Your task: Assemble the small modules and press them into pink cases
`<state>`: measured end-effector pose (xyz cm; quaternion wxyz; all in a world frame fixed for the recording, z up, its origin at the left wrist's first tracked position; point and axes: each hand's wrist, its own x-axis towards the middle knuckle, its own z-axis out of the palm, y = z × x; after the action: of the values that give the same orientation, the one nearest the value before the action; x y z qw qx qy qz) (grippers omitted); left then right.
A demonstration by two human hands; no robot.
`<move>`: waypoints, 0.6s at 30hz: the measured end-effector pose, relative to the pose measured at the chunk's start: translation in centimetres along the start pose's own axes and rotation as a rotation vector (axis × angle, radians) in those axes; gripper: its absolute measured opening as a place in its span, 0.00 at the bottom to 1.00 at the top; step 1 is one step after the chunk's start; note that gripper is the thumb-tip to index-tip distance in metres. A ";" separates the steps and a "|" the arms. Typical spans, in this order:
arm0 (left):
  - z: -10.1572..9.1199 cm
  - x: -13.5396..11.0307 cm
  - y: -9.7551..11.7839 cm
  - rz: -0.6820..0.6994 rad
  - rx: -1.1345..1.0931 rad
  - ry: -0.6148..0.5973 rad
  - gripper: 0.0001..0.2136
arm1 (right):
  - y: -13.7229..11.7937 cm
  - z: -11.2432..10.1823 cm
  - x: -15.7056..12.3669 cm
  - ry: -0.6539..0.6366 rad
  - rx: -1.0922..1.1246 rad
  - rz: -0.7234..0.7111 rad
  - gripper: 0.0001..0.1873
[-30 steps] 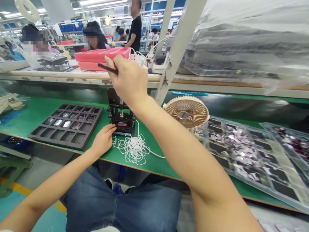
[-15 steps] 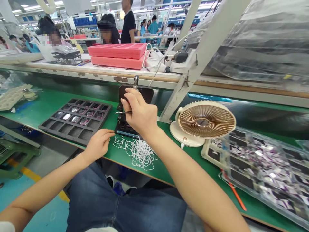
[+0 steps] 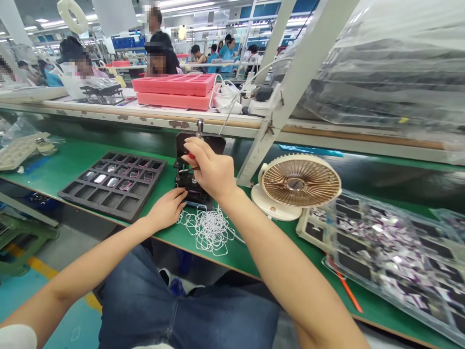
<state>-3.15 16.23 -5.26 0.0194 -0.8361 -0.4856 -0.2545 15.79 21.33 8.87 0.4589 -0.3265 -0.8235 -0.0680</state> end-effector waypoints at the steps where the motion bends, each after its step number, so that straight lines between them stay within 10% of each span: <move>1: 0.1 -0.1 -0.1 0.003 0.003 0.004 0.17 | 0.0 0.0 0.0 0.002 0.001 -0.004 0.17; 10: 0.2 0.1 0.0 0.011 0.026 0.006 0.16 | 0.5 -0.6 0.9 -0.025 -0.002 -0.004 0.16; 18: 0.1 0.3 0.3 0.014 0.041 -0.002 0.16 | 2.0 -1.4 10.7 0.260 -0.006 0.148 0.17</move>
<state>-2.79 16.35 -5.14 0.0381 -0.8392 -0.4848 -0.2435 14.06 27.46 17.84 0.5646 -0.3759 -0.7306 -0.0783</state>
